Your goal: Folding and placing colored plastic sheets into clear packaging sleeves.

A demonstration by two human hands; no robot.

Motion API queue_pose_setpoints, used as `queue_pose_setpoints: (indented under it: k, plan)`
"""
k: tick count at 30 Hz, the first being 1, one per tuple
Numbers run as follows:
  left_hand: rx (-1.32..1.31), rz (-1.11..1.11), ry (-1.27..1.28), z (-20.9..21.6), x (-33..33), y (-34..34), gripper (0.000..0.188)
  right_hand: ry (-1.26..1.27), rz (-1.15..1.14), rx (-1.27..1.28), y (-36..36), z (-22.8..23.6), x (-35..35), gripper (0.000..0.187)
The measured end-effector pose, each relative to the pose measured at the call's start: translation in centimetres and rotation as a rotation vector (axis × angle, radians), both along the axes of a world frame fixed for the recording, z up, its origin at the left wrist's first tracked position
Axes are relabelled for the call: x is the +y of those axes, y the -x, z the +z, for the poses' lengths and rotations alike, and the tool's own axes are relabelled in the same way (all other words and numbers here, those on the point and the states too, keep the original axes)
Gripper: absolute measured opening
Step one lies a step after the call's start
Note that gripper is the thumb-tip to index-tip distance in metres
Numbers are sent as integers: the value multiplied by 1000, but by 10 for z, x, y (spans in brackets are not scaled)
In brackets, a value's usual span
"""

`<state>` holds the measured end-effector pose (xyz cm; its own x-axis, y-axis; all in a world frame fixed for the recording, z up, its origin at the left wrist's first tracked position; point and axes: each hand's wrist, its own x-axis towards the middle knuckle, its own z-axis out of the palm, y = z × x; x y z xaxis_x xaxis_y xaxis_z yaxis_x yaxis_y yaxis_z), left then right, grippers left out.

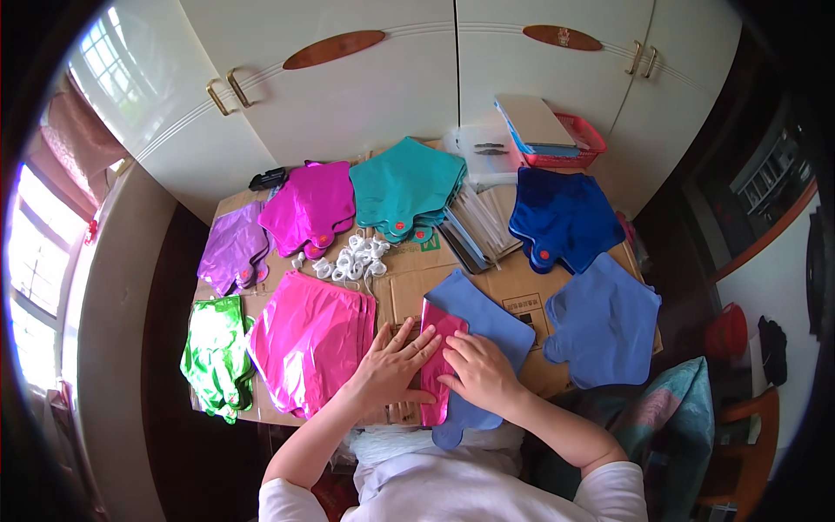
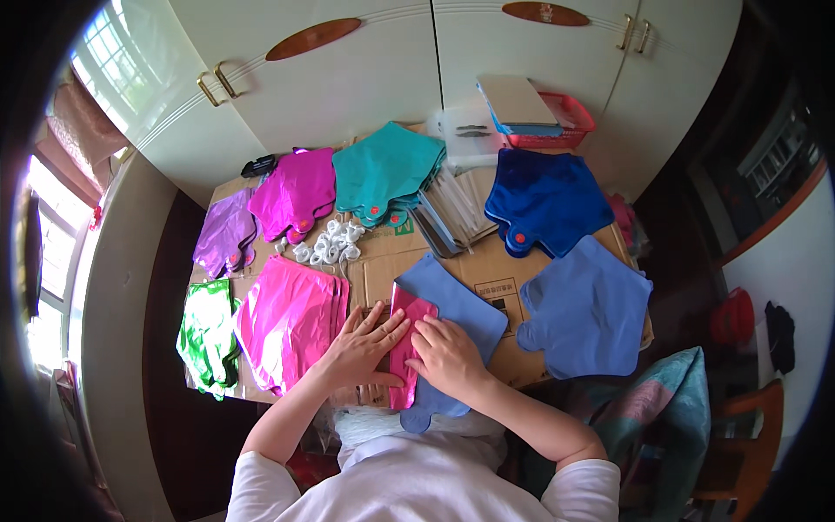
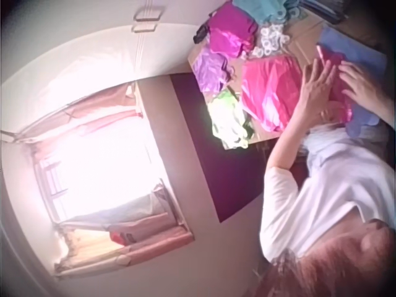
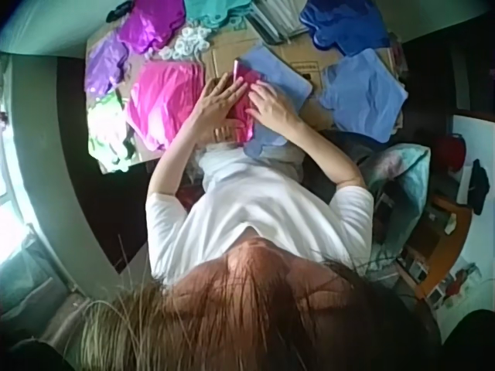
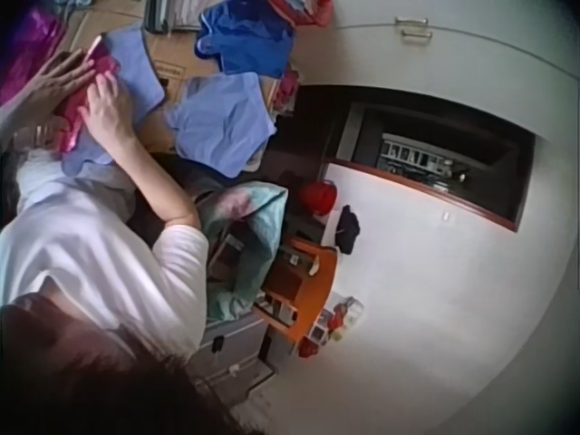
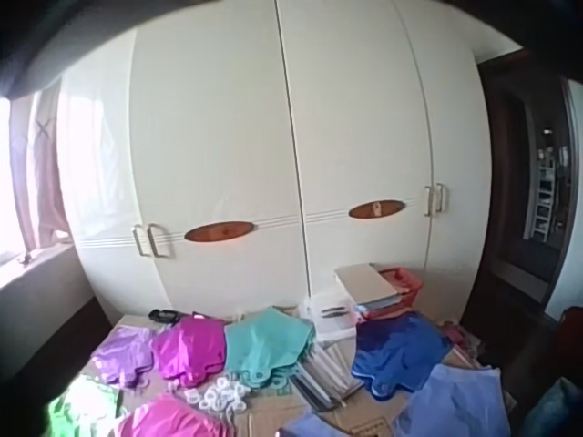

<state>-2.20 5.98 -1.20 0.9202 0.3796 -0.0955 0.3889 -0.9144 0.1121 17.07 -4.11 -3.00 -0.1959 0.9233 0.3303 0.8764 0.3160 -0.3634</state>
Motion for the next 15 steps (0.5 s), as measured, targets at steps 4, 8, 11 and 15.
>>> queue_pose_setpoints:
  k: [4, 8, 11, 15]
  plan:
    - [40, 32, -9, -5, 15, -3, 82, 12, 6, -58, -3, 0, -5, 47]
    - [33, 59, -20, -4, 33, -12, 74, 21, 24, -70, -4, -3, -5, 53]
    - [46, 46, -54, -6, 47, -18, 69, 32, 35, -73, -5, -2, -6, 61]
    - [-18, 39, -150, -9, 59, -24, 63, 50, 57, -87, -6, -4, -6, 72]
